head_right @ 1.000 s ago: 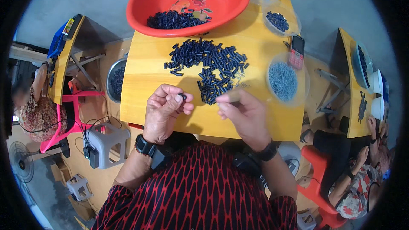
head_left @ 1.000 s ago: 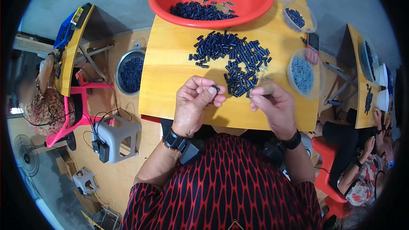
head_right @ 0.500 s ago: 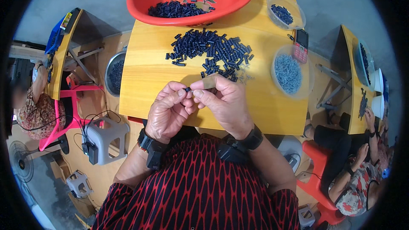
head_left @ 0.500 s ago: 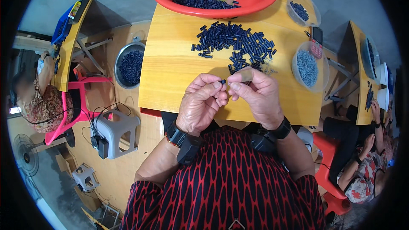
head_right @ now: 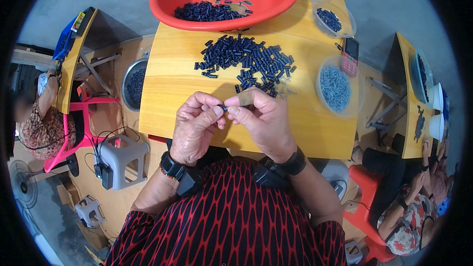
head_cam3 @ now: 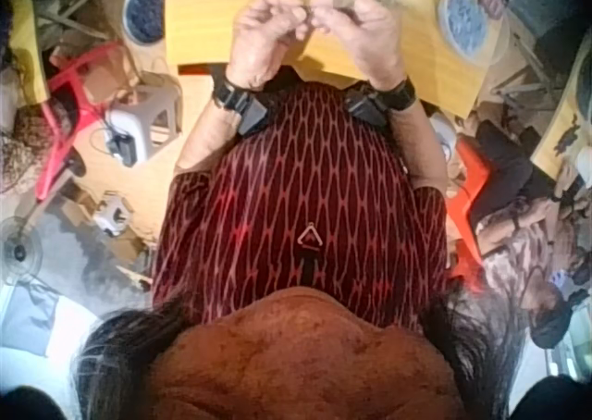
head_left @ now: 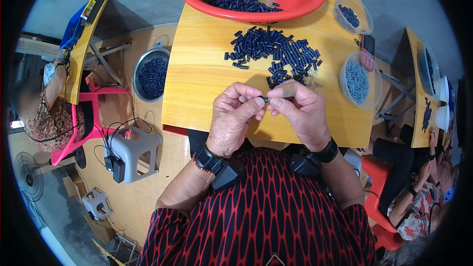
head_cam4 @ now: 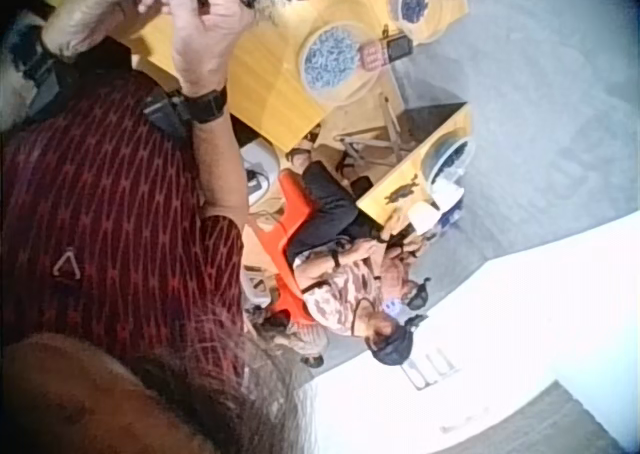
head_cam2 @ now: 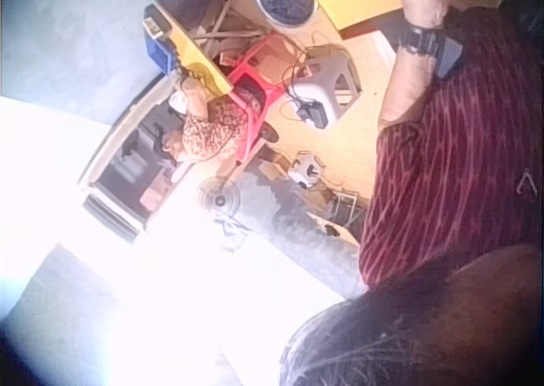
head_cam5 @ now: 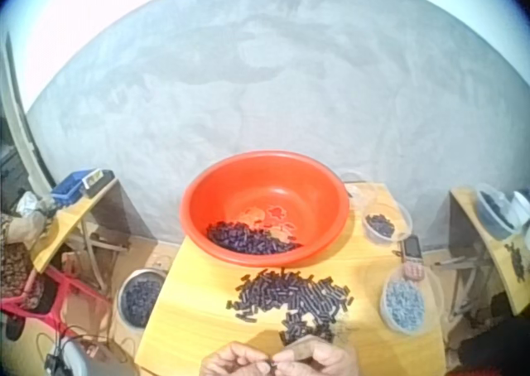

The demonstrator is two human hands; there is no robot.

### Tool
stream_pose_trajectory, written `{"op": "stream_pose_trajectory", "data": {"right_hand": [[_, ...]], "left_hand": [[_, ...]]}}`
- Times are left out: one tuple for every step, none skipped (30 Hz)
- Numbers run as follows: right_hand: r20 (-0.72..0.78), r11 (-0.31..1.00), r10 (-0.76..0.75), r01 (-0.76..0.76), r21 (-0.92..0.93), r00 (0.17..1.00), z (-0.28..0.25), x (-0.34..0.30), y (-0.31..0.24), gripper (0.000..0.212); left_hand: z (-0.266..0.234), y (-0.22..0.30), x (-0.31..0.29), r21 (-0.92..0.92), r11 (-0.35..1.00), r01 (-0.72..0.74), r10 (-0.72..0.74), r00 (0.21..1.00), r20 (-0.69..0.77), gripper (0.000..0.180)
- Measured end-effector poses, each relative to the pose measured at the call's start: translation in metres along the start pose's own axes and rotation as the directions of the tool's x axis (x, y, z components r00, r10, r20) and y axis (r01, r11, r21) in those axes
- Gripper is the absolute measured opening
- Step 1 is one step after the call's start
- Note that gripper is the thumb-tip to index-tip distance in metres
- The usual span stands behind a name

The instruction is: Inserting metal pins into blue plastic cylindrical components for assembly.

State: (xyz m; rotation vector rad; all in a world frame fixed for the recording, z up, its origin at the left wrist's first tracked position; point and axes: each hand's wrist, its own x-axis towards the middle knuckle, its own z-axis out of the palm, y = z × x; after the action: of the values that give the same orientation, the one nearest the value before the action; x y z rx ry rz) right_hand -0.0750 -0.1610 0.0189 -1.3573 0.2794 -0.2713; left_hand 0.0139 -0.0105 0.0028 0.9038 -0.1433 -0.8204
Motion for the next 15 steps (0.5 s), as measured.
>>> {"op": "stream_pose_trajectory", "data": {"right_hand": [[-0.002,0.999,0.004,-0.004,-0.031,1.0,0.001,-0.001,0.0,0.01],[-0.002,0.999,0.003,-0.003,-0.032,1.0,0.002,-0.001,0.0,0.01],[-0.003,0.999,-0.033,0.033,-0.034,0.999,0.002,-0.003,0.001,0.01],[-0.003,0.997,-0.07,0.069,-0.036,0.998,0.003,-0.004,0.001,0.011],[-0.004,0.997,-0.07,0.07,-0.036,0.998,0.003,-0.005,0.002,0.011],[-0.006,0.996,-0.085,0.085,-0.039,0.996,0.004,-0.006,0.002,0.011],[-0.007,0.994,-0.1,0.1,-0.043,0.995,0.004,-0.007,0.003,0.011],[-0.007,0.994,-0.101,0.1,-0.043,0.995,0.005,-0.007,0.003,0.011],[-0.022,0.994,-0.108,0.108,-0.008,0.994,0.007,-0.008,0.004,0.011],[-0.037,0.993,-0.116,0.117,0.027,0.993,0.007,-0.008,0.005,0.011],[-0.037,0.993,-0.118,0.119,0.027,0.992,0.008,-0.009,0.005,0.011],[-0.046,0.993,-0.116,0.117,0.028,0.992,0.008,-0.01,0.006,0.011],[-0.055,0.993,-0.114,0.116,0.028,0.992,0.008,-0.01,0.007,0.011],[-0.054,0.993,-0.116,0.117,0.028,0.992,0.008,-0.011,0.008,0.011],[-0.043,0.99,-0.144,0.144,0.007,0.989,0.009,-0.011,0.01,0.01]], "left_hand": [[-0.001,0.0,0.0,0.007,1.0,-0.023,0.023,1.0,0.007,0.011],[0.0,0.0,0.001,0.007,1.0,-0.024,0.024,1.0,0.008,0.011],[0.001,0.001,0.0,0.03,0.999,-0.028,0.028,1.0,0.003,0.011],[0.002,0.001,0.0,0.054,0.998,-0.032,0.033,0.999,-0.002,0.011],[0.004,0.001,0.0,0.054,0.998,-0.032,0.032,0.999,-0.002,0.011],[0.006,0.001,0.0,0.049,0.998,-0.045,0.046,0.999,-0.011,0.011],[0.008,0.001,0.0,0.044,0.997,-0.058,0.059,0.998,-0.021,0.011],[0.005,-0.001,0.0,0.044,0.997,-0.058,0.059,0.998,-0.021,0.011],[0.001,-0.005,0.0,0.049,0.998,-0.046,0.047,0.999,-0.015,0.012],[-0.001,-0.008,0.0,0.055,0.998,-0.035,0.035,0.999,-0.008,0.013],[0.001,-0.006,-0.001,0.056,0.998,-0.036,0.036,0.999,-0.007,0.013],[0.005,-0.004,-0.002,0.039,0.999,0.016,-0.015,1.0,-0.027,0.013],[0.007,-0.003,-0.003,0.021,0.998,0.067,-0.066,0.997,-0.047,0.013],[0.006,-0.004,-0.004,0.022,0.998,0.065,-0.063,0.997,-0.047,0.013],[0.004,-0.006,-0.004,0.005,0.997,0.071,-0.071,0.996,-0.046,0.013]]}}
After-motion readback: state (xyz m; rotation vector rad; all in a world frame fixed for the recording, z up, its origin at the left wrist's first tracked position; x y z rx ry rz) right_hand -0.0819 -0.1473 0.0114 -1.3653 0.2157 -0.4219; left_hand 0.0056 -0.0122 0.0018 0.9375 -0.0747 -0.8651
